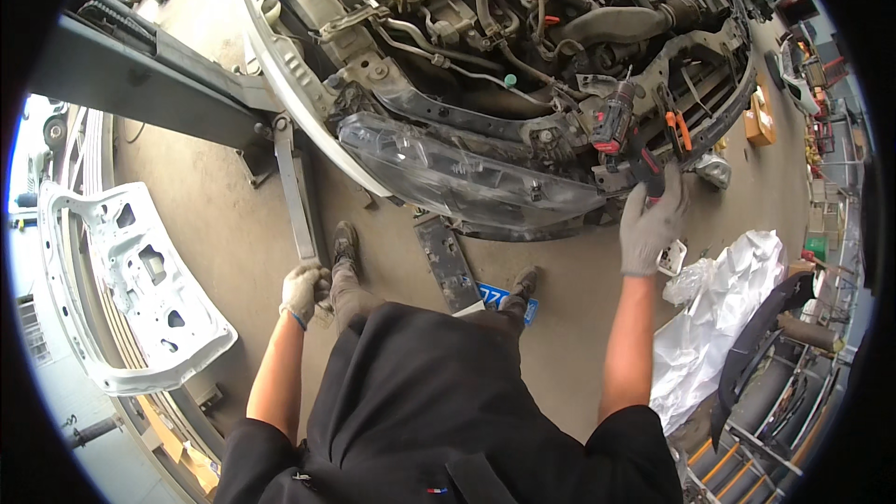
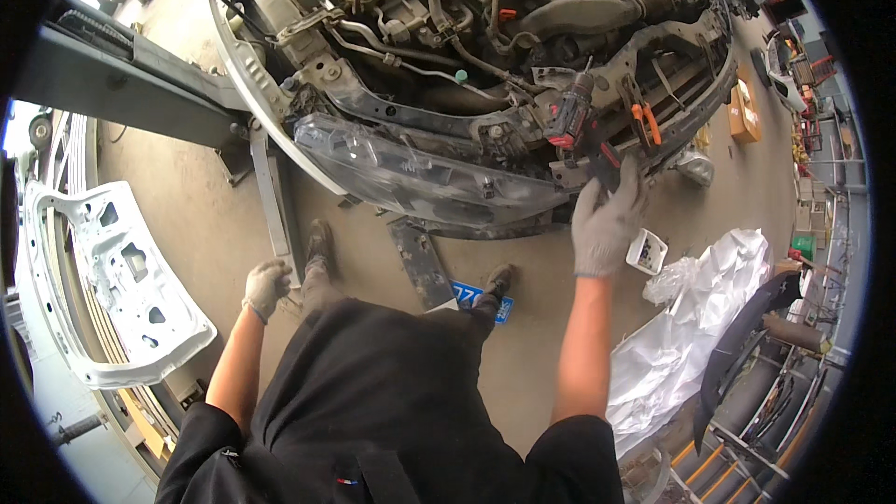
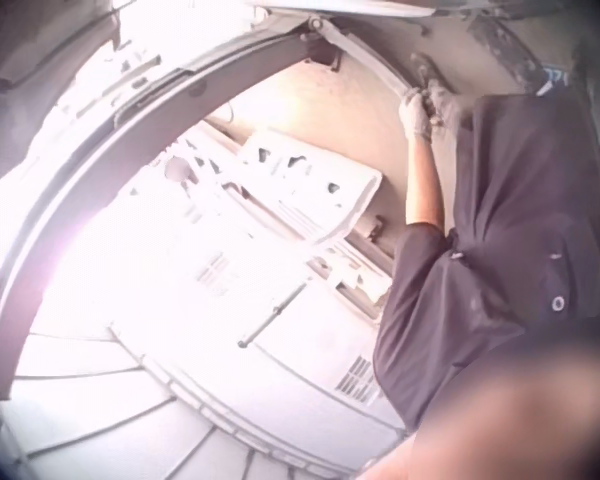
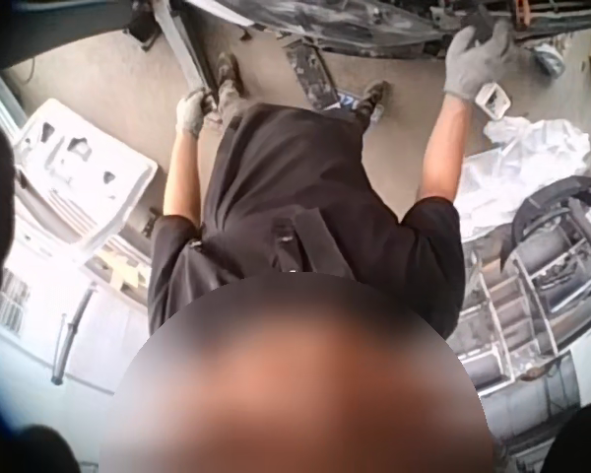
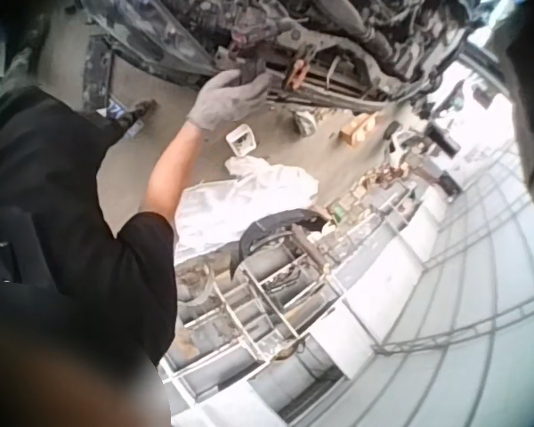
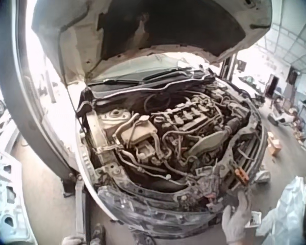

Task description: The person removes fasteners and clips from the front bumper and headlight area of a car using a cordless impact driver and pliers. They detach the bumper cover and place it on the floor, then continue to remove additional fasteners from the headlight assembly.

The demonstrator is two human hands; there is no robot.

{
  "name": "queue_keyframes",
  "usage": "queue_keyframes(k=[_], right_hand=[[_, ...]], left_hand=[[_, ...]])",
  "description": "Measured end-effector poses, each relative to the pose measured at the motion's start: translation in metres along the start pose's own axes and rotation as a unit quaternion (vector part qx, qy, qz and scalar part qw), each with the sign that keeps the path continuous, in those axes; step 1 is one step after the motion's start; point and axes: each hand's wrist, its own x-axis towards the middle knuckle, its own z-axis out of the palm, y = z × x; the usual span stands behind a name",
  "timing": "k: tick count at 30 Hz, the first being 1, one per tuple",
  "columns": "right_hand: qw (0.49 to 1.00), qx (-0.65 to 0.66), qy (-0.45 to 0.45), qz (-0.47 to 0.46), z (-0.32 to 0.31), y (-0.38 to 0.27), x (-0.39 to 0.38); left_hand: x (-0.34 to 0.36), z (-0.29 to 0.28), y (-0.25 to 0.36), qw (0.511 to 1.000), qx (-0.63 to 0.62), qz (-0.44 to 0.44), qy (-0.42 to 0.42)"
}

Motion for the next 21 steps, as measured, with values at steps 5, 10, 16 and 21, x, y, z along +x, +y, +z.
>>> queue_keyframes(k=[5, 10, 16, 21], right_hand=[[0.991, 0.13, -0.026, 0.012, 0.0, -0.064, -0.075], [0.953, 0.259, -0.153, -0.022, 0.016, -0.138, -0.086], [0.917, 0.295, -0.199, -0.183, 0.056, -0.235, -0.018], [0.887, 0.267, -0.295, -0.234, 0.096, -0.324, 0.023]], left_hand=[[-0.006, 0.012, 0.008, 0.999, 0.05, 0.002, 0.013], [-0.014, 0.046, 0.044, 0.993, 0.099, 0.067, -0.011], [-0.033, 0.056, 0.048, 0.987, 0.113, 0.103, -0.038], [-0.035, 0.023, 0.014, 0.996, 0.009, 0.092, 0.006]])
